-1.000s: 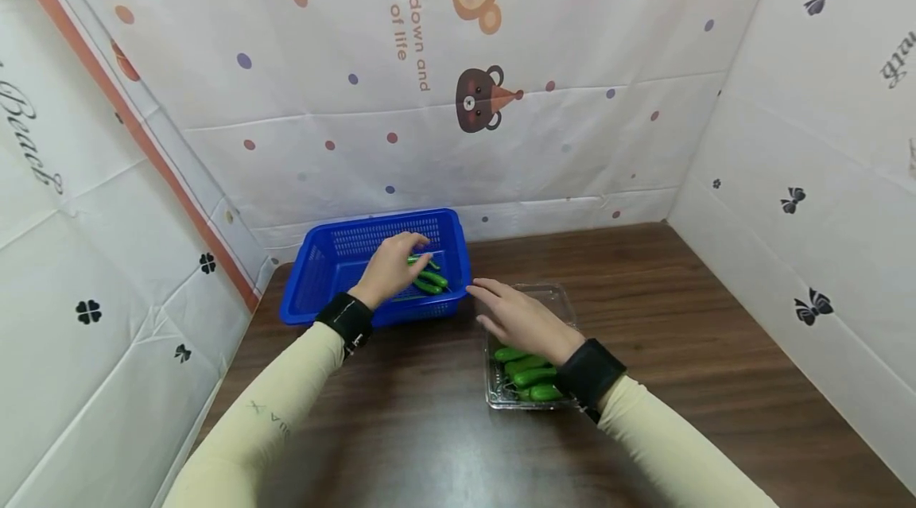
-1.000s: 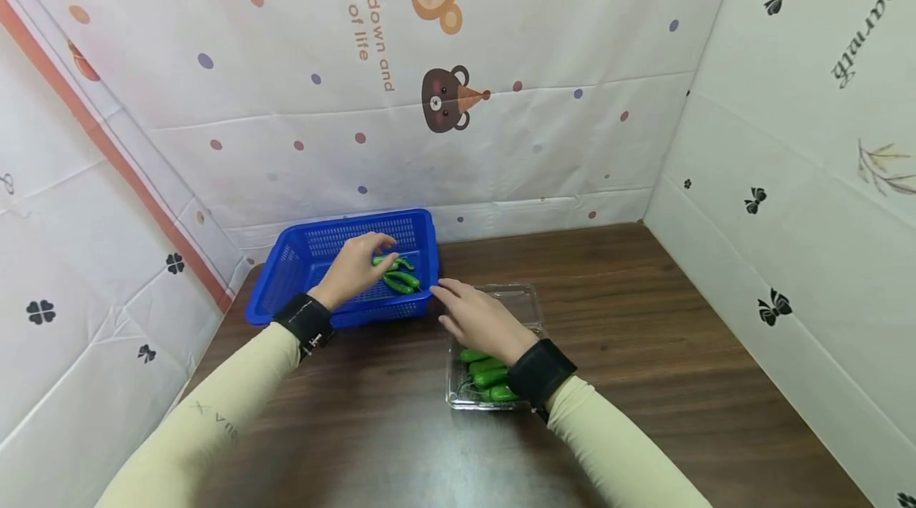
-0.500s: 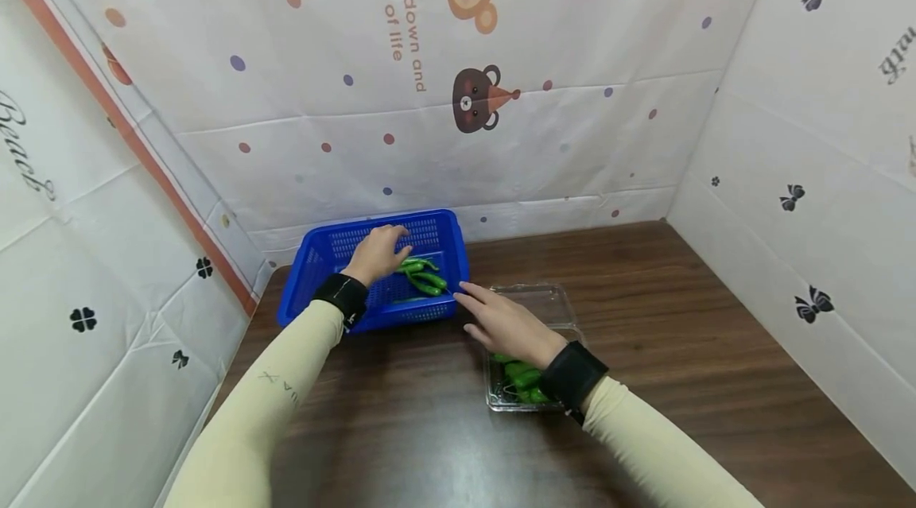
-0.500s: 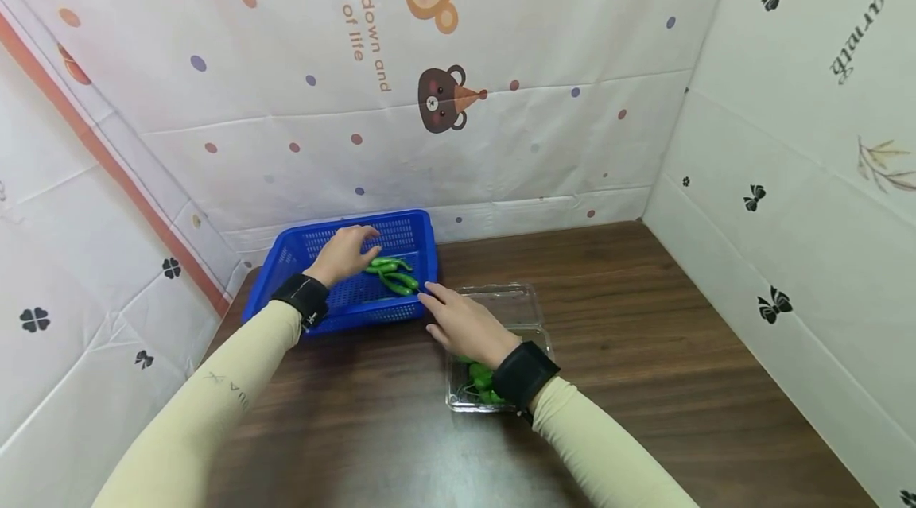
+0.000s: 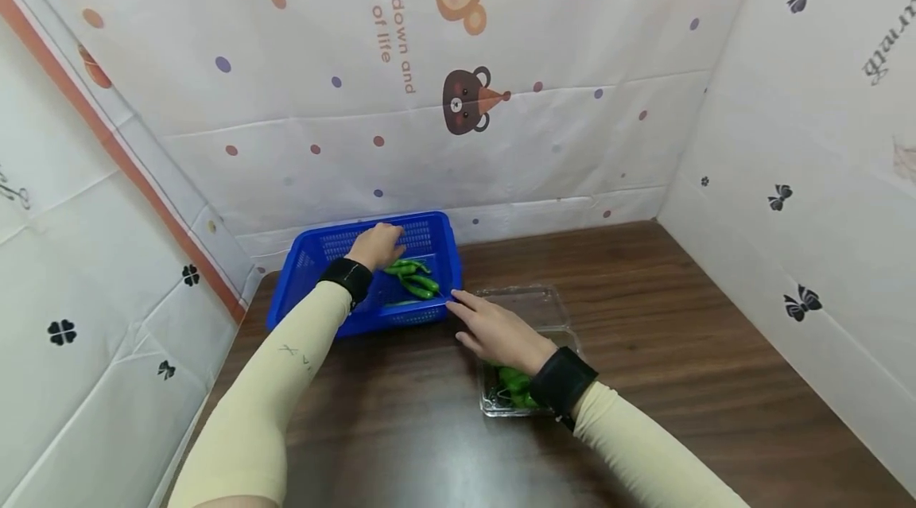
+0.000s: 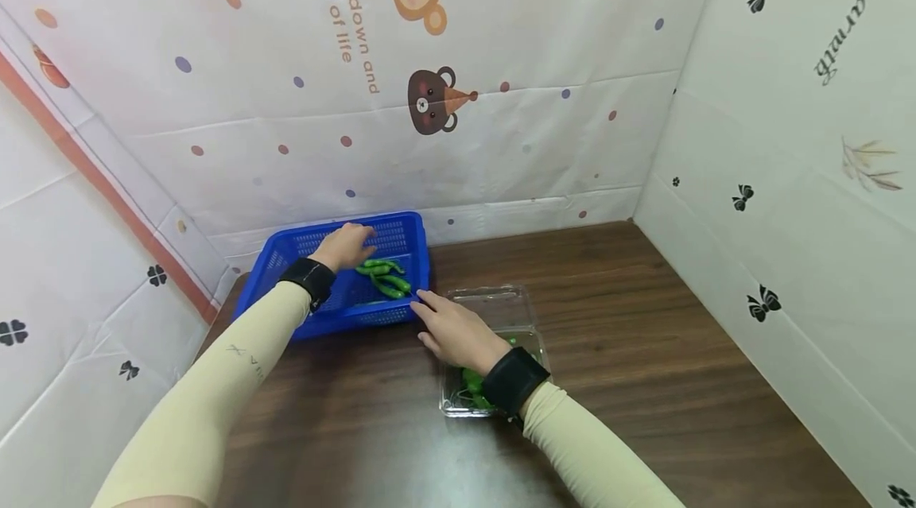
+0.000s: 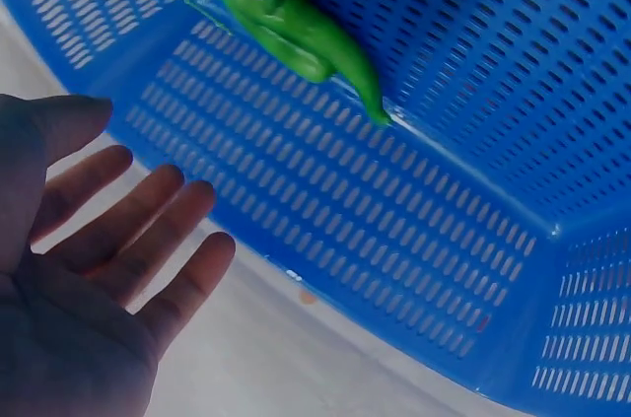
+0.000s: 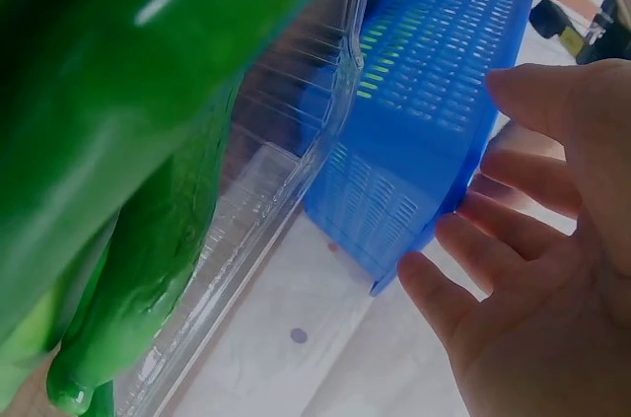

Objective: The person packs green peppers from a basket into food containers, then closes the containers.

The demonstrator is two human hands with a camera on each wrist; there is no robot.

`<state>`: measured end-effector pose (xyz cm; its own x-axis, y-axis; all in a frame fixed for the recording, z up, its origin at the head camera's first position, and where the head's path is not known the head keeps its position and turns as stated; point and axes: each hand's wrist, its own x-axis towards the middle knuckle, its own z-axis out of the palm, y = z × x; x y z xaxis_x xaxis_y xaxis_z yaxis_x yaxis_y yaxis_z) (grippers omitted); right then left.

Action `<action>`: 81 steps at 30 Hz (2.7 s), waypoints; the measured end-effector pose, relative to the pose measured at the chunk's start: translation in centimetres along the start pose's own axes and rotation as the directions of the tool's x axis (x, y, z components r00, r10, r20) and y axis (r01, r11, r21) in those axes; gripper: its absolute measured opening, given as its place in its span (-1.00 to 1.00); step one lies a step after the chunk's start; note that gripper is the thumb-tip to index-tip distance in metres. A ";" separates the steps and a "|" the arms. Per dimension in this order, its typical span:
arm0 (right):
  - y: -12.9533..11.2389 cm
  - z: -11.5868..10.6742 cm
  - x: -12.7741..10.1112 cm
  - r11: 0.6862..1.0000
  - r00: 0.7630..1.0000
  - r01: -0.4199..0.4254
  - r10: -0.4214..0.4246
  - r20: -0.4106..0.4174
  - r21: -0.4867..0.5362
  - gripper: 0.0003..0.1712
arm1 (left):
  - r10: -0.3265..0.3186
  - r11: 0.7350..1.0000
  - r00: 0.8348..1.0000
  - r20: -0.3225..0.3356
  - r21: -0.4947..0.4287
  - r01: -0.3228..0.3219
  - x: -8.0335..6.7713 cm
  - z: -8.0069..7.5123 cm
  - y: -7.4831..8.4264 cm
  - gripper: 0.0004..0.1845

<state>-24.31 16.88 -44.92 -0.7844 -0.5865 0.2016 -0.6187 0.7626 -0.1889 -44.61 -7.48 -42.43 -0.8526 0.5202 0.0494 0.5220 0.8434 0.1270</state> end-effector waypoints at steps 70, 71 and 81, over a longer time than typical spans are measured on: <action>0.4 0.5 0.0 0.998 0.998 -0.057 0.057 0.005 0.002 -0.43 | -0.030 1.000 1.000 0.005 -0.002 0.030 2.9 3.8 -2.0 -0.74; 0.4 0.4 0.0 0.998 0.999 -0.055 0.055 0.002 0.009 -0.43 | -0.017 1.000 1.000 -0.002 -0.007 0.017 2.8 3.6 -1.9 -0.74; -0.1 0.4 -0.1 0.999 1.000 -0.021 0.021 0.006 0.027 -0.44 | 0.094 0.993 0.992 -0.081 -0.064 -0.099 0.2 1.4 -0.6 -0.80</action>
<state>-24.24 16.75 -45.34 -0.7976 -0.5720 0.1917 -0.6028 0.7671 -0.2193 -45.07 -7.65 -43.88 -0.7989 0.5847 0.1410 0.6015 0.7773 0.1843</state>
